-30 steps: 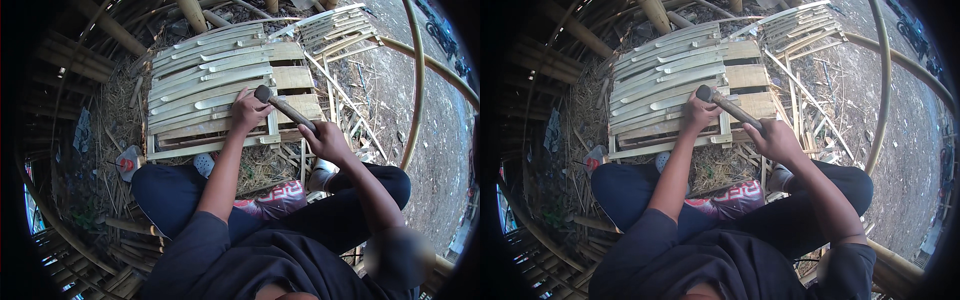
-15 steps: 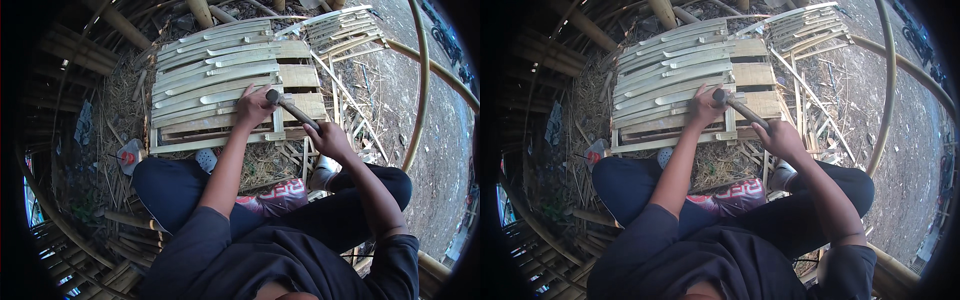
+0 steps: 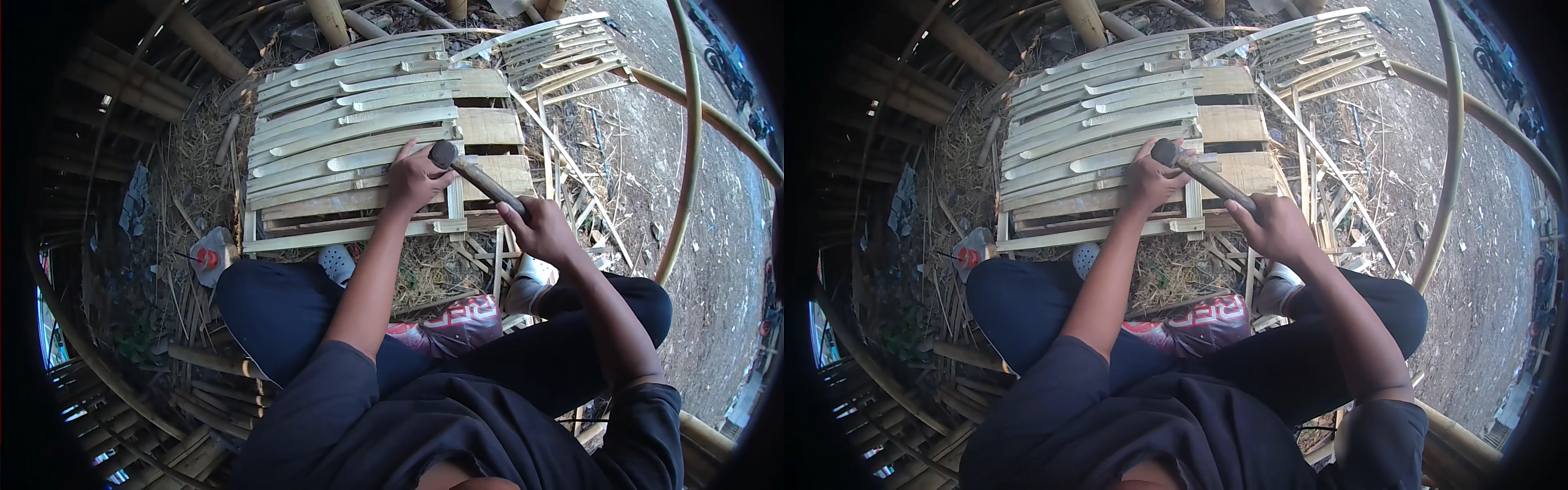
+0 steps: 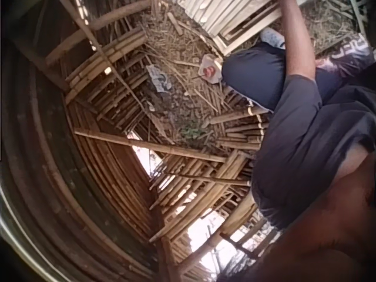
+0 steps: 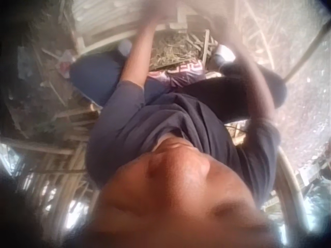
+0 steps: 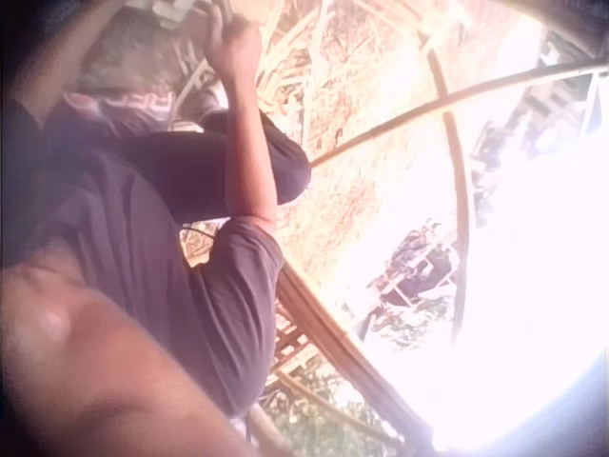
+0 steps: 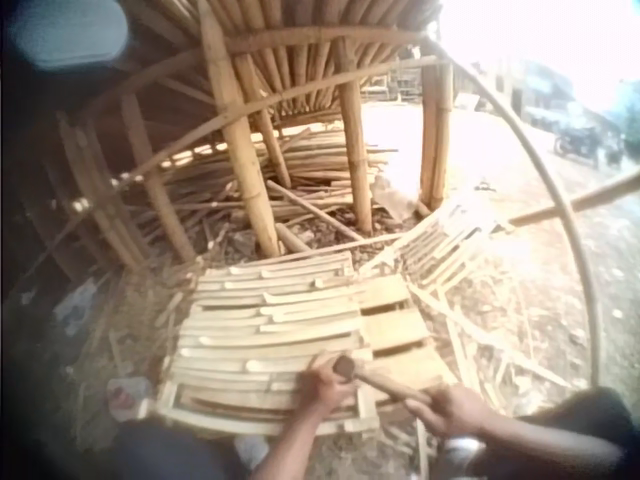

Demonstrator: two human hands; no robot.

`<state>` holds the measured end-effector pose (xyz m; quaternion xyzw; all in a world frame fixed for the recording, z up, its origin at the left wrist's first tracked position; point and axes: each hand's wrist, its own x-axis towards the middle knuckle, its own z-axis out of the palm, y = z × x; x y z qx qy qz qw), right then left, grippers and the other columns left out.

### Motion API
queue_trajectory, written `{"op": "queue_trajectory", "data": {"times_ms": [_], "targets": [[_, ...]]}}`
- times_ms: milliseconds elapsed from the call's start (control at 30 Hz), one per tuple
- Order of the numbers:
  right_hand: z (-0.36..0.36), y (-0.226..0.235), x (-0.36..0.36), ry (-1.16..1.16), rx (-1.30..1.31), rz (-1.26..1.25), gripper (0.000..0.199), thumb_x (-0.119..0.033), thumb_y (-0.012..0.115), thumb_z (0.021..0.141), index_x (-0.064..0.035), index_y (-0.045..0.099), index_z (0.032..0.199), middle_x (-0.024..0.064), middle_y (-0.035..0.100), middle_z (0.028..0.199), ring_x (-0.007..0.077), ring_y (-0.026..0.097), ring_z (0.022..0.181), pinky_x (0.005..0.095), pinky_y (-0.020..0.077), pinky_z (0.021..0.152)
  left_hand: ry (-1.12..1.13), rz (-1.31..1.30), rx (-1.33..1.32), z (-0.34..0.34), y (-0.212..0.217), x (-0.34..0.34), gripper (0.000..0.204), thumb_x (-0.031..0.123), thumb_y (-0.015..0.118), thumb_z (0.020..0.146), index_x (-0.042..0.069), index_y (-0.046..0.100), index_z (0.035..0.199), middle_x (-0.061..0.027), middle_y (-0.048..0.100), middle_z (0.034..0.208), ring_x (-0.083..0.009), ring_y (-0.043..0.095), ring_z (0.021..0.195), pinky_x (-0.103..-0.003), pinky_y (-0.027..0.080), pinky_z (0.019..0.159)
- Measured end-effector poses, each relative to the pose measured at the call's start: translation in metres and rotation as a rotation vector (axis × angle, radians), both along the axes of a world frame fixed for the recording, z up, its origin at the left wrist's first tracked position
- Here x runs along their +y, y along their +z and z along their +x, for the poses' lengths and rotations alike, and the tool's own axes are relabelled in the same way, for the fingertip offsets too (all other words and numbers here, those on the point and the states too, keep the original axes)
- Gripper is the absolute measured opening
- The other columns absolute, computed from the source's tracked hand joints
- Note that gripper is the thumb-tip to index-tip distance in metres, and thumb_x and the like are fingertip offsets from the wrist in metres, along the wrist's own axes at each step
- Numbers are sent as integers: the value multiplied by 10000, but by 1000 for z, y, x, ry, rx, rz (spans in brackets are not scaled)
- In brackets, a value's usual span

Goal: The person constructs a bamboo panel by hammering wooden slats onto a wooden frame and then securing them with nails.

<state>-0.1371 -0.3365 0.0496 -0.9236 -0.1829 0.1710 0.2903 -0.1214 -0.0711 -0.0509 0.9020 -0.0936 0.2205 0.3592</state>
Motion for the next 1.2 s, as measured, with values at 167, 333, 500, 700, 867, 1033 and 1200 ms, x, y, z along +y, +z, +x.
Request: {"op": "queue_trajectory", "data": {"times_ms": [167,333,500,700,867,1033,1200], "targets": [[-1,-1,7,-24,67,-113,638,-548,588,987,47,676,774,252,632,648,434,668,661,523,513,639,-36,25,-52,-1,-4,5,154,300,829,789,154,801,827,-30,771,970,-211,721,999,-534,371,1163],[-2,9,4,-13,-65,-51,641,-554,587,987,44,679,774,247,636,645,434,663,647,515,514,634,3,11,31,-4,0,2,149,306,819,802,161,805,834,-15,765,928,-211,713,1061,-536,356,1171],[1,-5,2,-75,44,-125,646,-554,582,991,44,671,765,248,626,631,430,661,641,510,504,627,-29,37,60,2,-5,4,137,299,809,818,168,809,857,-19,776,975,-214,690,1167,-536,347,1178],[1,18,2,-78,103,107,639,-540,596,996,44,631,739,201,612,592,342,651,584,466,504,599,-30,3,15,3,-11,7,125,313,805,833,197,820,878,-1,784,1079,-205,660,1235,-542,340,1179],[9,-13,-6,-77,167,-80,702,-593,571,983,63,675,759,203,623,603,346,663,584,464,515,606,-70,23,33,4,-6,3,112,308,808,825,213,825,883,-23,789,1010,-207,677,1201,-537,331,1187],[5,15,1,-61,142,14,668,-571,580,988,56,669,775,207,627,618,351,662,599,469,514,606,-10,16,-13,-1,-2,2,174,317,813,827,151,810,880,-11,751,871,-192,711,865,-471,364,1193],[3,4,0,-44,58,-97,653,-570,591,981,44,666,770,227,626,628,407,659,631,496,516,632,-36,52,14,0,1,3,203,320,809,825,118,793,831,-28,741,867,-192,707,893,-462,342,1214]]}}
